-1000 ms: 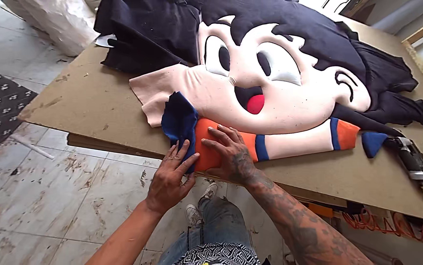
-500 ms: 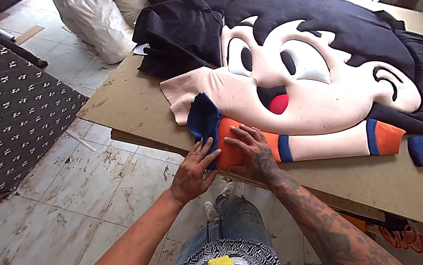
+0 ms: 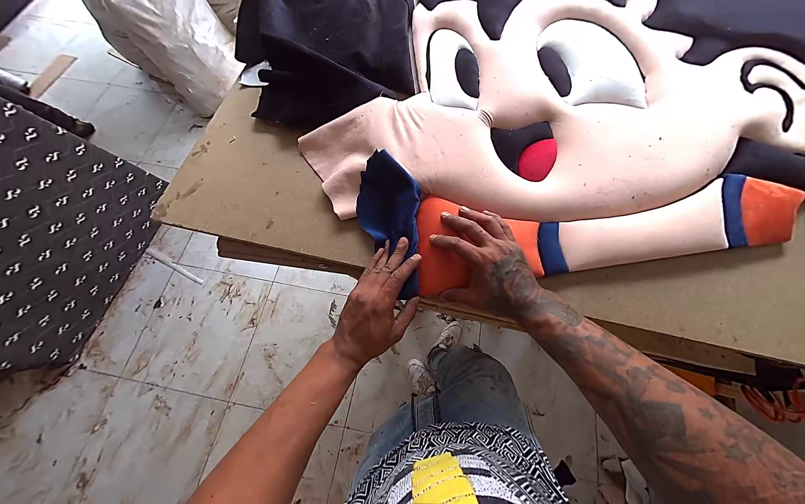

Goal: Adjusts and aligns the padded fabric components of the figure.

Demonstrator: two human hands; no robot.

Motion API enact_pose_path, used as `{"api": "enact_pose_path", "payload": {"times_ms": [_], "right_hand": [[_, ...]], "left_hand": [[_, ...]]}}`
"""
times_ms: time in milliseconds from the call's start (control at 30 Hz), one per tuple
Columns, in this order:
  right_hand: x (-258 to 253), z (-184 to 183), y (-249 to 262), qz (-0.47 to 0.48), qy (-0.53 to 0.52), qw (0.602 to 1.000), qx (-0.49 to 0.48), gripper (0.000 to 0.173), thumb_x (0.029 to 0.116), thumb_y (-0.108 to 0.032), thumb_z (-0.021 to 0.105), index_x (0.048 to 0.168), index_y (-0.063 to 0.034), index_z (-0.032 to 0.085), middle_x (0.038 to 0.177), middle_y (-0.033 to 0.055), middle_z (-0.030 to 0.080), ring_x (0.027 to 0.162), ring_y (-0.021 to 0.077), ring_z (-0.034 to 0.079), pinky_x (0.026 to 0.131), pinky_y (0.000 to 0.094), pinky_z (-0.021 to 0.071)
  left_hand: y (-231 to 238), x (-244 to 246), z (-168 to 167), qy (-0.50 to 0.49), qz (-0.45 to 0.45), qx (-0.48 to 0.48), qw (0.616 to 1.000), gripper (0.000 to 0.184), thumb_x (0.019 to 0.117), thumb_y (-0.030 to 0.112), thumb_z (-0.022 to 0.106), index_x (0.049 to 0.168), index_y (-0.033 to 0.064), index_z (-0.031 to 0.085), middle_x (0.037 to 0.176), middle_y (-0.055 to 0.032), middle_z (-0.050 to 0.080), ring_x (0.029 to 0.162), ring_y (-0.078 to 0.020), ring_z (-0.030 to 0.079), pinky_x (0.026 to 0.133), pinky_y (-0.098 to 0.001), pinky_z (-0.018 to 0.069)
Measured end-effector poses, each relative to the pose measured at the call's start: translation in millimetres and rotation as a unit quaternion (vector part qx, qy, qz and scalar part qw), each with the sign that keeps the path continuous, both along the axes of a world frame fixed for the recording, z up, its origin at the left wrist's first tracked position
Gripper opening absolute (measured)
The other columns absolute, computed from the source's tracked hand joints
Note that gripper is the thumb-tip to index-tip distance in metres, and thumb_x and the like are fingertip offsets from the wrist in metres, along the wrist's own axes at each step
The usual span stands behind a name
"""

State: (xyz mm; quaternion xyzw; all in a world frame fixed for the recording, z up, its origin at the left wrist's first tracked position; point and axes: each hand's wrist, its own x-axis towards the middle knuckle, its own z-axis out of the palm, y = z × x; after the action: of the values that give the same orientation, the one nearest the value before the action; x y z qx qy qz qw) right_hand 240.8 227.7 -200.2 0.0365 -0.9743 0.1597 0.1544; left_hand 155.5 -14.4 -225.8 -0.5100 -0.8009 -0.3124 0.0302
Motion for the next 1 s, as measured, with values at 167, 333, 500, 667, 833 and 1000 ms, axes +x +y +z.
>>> {"api": "enact_pose_path", "payload": {"times_ms": [167,333,500,667,833,1000], "right_hand": [[4.0,9.8,-2.3,-0.011,-0.012,1.000,0.009,0.080,0.0606,-0.066,0.084,0.131,-0.0338,0.069,0.152,0.0021,0.054,0.146,0.0291,0.042,0.121,0.0538,0.0315],[0.3,4.1,-3.3,-0.013,-0.016,1.000,0.007,0.081,0.0609,-0.067,0.084,0.133,-0.0364,0.067,0.154,-0.0015,0.053,0.148,0.0239,0.040,0.123,0.0506,0.0292],[2.7,12.6,-4.2,-0.007,-0.020,1.000,0.011,0.080,0.0605,-0.063,0.086,0.133,-0.0331,0.068,0.155,0.0010,0.052,0.149,0.0269,0.039,0.123,0.0518,0.0289],[-1.0,6.6,-1.3,0.019,-0.014,1.000,-0.004,0.082,0.0615,-0.067,0.083,0.134,-0.0321,0.067,0.155,0.0023,0.050,0.149,0.0273,0.037,0.123,0.0527,0.0288],[14.3,24.1,36.4,0.041,-0.021,0.995,-0.089,0.094,0.0671,-0.073,0.078,0.145,-0.0253,0.058,0.160,0.0032,0.044,0.152,0.0231,0.034,0.125,0.0482,0.0321],[43.2,23.7,100.8,-0.015,-0.048,0.999,0.020,0.106,0.0633,-0.088,0.066,0.148,-0.0243,0.056,0.163,0.0088,0.039,0.155,0.0322,0.026,0.123,0.0540,0.0310]], "left_hand": [[1.5,-0.2,-3.4,0.007,0.000,0.002,1.000,0.059,0.0955,0.030,0.064,0.151,0.0125,0.052,0.163,-0.0098,0.041,0.153,-0.0262,0.036,0.126,-0.0490,0.0338],[-0.3,-2.0,-7.7,0.021,0.013,-0.020,0.999,0.053,0.0952,0.034,0.062,0.147,0.0201,0.059,0.164,-0.0097,0.039,0.151,-0.0281,0.038,0.124,-0.0502,0.0360],[-0.4,-2.4,-8.0,0.030,0.018,-0.036,0.999,0.052,0.0953,0.035,0.062,0.146,0.0227,0.060,0.165,-0.0095,0.038,0.153,-0.0284,0.035,0.124,-0.0500,0.0349],[-3.6,-2.6,-4.0,0.027,0.019,-0.038,0.999,0.052,0.0943,0.034,0.065,0.145,0.0236,0.061,0.165,-0.0080,0.038,0.154,-0.0265,0.034,0.125,-0.0494,0.0345],[-2.0,-2.5,-2.6,0.023,0.015,-0.044,0.999,0.052,0.0950,0.035,0.065,0.146,0.0249,0.060,0.166,-0.0079,0.037,0.154,-0.0258,0.033,0.126,-0.0487,0.0329],[-1.8,-2.5,-2.1,0.024,0.017,-0.046,0.998,0.052,0.0946,0.035,0.066,0.146,0.0264,0.060,0.166,-0.0084,0.037,0.155,-0.0266,0.032,0.126,-0.0486,0.0330]]}}
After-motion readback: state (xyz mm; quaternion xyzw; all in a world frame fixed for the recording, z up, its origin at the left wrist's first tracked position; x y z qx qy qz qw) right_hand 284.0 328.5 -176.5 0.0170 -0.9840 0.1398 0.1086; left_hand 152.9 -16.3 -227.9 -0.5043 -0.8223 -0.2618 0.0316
